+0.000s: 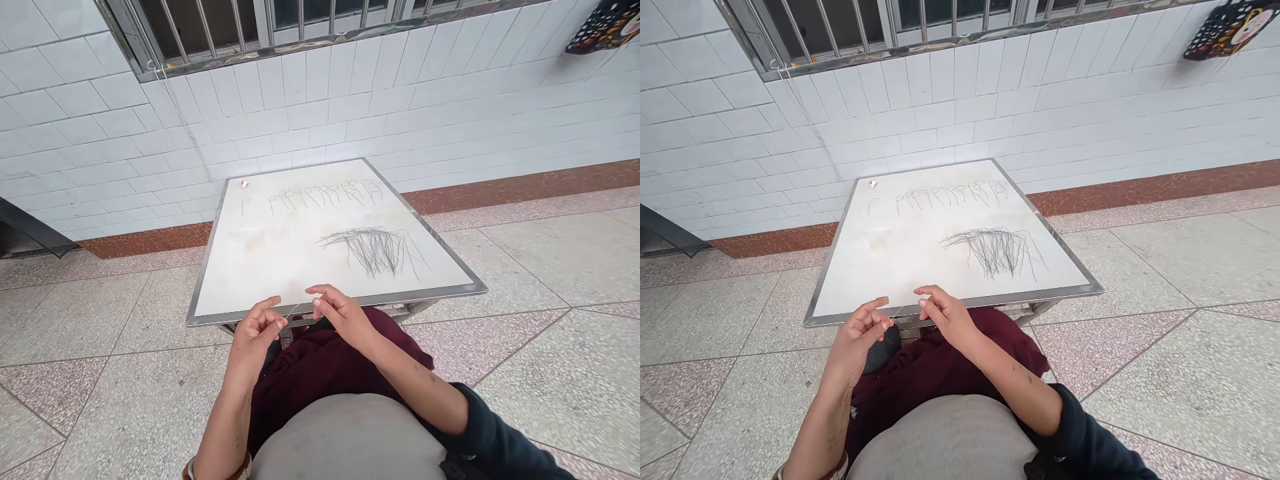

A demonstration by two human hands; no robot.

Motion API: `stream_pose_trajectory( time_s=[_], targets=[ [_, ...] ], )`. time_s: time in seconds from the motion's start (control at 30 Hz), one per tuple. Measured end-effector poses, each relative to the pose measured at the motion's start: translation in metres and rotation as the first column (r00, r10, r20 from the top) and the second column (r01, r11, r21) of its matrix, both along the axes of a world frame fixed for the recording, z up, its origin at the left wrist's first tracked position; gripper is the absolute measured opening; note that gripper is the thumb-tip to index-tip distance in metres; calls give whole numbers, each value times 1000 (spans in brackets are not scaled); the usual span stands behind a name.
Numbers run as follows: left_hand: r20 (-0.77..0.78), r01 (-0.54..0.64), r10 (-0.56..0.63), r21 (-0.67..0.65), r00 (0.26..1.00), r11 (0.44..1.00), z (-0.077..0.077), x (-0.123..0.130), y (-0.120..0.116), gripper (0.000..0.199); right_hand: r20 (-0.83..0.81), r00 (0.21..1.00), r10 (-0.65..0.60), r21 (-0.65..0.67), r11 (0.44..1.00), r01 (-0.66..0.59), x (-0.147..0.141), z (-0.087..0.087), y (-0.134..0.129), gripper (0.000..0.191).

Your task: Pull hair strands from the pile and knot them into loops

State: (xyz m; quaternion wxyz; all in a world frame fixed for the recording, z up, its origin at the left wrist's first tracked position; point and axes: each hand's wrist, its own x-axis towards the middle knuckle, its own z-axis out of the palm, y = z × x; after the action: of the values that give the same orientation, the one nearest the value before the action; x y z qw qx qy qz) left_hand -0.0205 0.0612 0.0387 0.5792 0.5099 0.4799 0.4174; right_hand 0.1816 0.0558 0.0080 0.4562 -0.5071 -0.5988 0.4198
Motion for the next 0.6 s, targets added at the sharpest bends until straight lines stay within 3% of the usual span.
stream_pose_trajectory(
  time_s=[0.2, 0.6],
  targets=[
    [15, 80, -79, -26, 997, 996, 3, 6, -11, 42, -149, 988, 45, -58, 997, -54, 1, 3, 2, 25],
    [179, 261, -226, -207, 958, 943, 8, 17, -22, 50, -104, 973, 206, -3, 978, -207, 5, 12, -7, 18]
  ],
)
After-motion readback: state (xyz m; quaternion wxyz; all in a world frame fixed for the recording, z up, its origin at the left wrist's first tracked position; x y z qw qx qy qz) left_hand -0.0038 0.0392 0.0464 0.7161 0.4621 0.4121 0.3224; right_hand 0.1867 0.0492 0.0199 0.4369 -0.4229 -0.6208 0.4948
